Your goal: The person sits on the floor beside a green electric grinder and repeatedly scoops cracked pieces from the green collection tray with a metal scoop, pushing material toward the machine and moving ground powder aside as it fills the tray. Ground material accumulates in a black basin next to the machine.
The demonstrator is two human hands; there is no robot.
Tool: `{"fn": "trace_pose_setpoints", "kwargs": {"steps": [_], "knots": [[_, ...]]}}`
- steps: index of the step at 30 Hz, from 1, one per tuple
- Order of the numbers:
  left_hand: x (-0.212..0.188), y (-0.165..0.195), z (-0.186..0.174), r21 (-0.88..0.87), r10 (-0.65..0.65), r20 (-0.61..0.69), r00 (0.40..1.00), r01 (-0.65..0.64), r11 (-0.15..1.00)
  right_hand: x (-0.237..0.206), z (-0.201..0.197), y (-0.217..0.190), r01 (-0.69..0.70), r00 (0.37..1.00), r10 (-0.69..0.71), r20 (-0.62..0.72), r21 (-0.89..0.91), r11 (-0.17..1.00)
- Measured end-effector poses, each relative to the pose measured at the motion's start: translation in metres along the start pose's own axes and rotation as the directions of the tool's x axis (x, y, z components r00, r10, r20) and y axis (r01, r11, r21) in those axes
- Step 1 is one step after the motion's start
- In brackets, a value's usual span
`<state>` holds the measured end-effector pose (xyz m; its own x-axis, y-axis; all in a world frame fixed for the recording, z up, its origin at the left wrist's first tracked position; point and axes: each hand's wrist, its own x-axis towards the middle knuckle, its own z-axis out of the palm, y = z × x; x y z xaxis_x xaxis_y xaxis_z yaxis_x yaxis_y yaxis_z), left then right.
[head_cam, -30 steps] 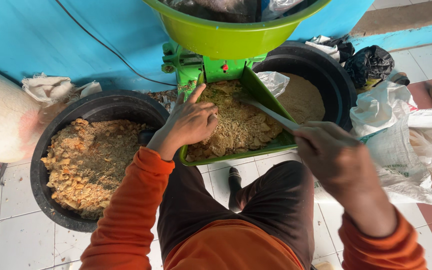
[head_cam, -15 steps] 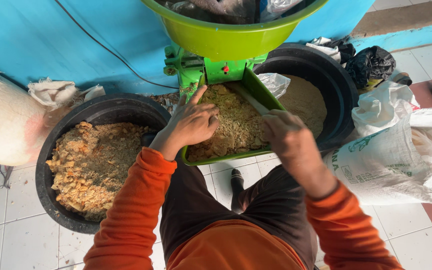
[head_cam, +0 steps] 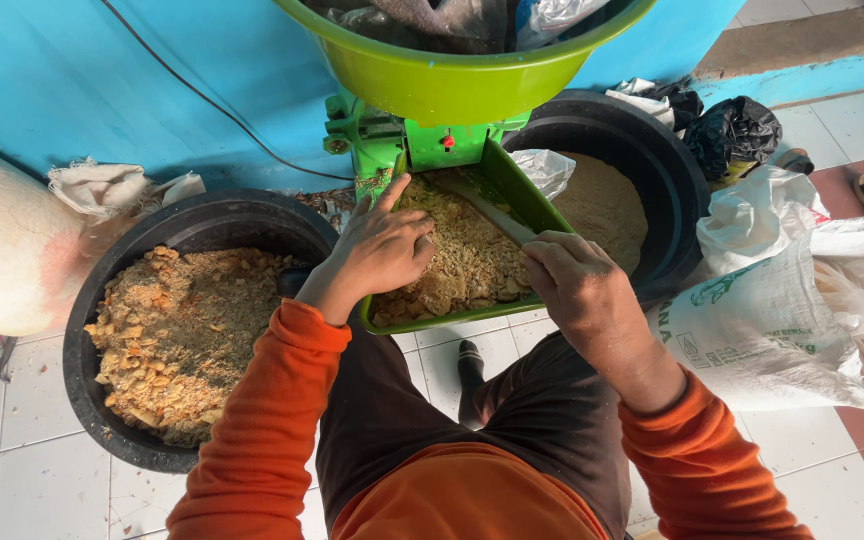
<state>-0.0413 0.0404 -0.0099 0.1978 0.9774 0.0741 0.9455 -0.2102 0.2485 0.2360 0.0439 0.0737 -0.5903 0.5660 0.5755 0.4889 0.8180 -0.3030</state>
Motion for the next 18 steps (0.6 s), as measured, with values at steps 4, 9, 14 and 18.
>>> {"fn": "trace_pose_setpoints", "kwargs": {"steps": [4,9,14,18], "knots": [[0.0,-0.001,0.0,-0.009,0.013,-0.016,1.0,-0.013,1.0,-0.004,-0.035,-0.001,-0.034,0.999,0.033,-0.004,-0.048,0.998],[0.001,-0.001,0.002,-0.031,0.007,-0.006,1.0,-0.007,0.999,-0.003,-0.108,-0.013,-0.208,0.966,0.214,0.147,-0.06,0.976],[0.001,0.0,0.0,-0.033,-0.008,0.02,1.0,0.009,0.999,-0.003,-0.068,-0.004,-0.063,0.992,0.067,0.103,-0.05,0.997],[0.001,0.0,-0.001,-0.046,-0.017,0.032,0.999,0.018,0.999,-0.007,-0.02,-0.002,-0.035,0.999,0.037,0.035,-0.067,0.997]]}}
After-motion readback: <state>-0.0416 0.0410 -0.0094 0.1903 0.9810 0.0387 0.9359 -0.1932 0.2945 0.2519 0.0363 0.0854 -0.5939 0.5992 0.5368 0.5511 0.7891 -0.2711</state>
